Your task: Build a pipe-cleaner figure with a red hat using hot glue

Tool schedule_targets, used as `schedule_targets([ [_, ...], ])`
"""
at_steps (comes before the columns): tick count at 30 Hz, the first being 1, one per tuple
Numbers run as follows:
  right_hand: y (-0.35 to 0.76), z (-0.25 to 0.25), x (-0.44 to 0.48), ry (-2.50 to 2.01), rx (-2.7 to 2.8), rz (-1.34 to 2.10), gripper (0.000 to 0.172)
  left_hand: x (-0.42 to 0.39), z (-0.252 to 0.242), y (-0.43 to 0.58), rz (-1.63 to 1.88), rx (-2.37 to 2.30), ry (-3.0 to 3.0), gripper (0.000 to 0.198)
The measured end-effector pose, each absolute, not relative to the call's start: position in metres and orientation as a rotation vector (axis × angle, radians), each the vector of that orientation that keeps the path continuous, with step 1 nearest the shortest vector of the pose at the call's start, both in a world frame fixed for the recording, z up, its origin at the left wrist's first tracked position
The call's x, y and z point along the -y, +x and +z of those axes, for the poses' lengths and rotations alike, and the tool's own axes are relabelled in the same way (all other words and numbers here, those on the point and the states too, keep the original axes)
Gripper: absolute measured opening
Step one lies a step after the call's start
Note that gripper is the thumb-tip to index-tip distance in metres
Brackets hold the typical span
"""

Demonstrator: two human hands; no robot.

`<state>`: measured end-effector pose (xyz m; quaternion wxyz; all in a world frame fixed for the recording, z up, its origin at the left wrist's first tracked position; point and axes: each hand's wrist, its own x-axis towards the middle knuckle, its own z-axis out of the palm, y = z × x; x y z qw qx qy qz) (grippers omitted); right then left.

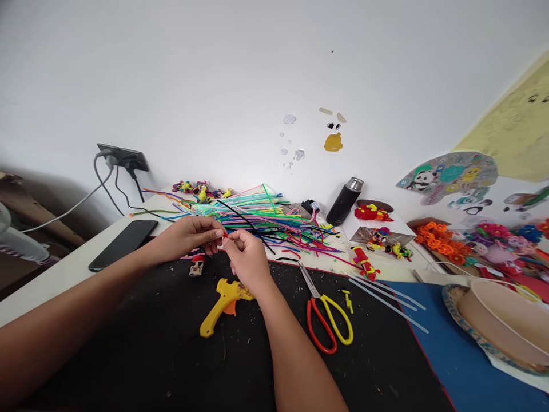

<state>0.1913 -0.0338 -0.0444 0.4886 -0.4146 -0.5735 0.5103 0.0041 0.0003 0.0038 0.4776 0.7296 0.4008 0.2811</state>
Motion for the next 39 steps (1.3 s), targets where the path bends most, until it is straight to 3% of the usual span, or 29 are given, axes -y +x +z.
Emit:
schedule_targets([
  [10, 0.191, -0.039, 0.038, -1.005, 1.381, 1.249, 0.023, 0.001, 0.008, 0.002, 0.676, -0.933, 1.662, 0.043],
  [16, 0.191, -0.038, 0.036, -0.957, 1.28, 1.279, 0.023, 0.005, -0.01, 0.012, 0.941, -0.898, 1.774, 0.038],
  [24, 0.191, -0.046, 0.029, -0.942, 1.159, 1.336, 0.023, 0.018, -0.026, 0.026, 1.153, -1.178, 2.083, 0.026],
  [32, 0.192, -0.04, 0.033, -0.938, 1.183, 1.354, 0.027, 0.001, -0.014, 0.013, 0.812, -0.891, 1.569, 0.049],
  [39, 0.191, -0.043, 0.031, -0.947, 1.185, 1.362, 0.03, -0.005, 0.001, 0.002, 0.752, -0.928, 1.529, 0.05],
])
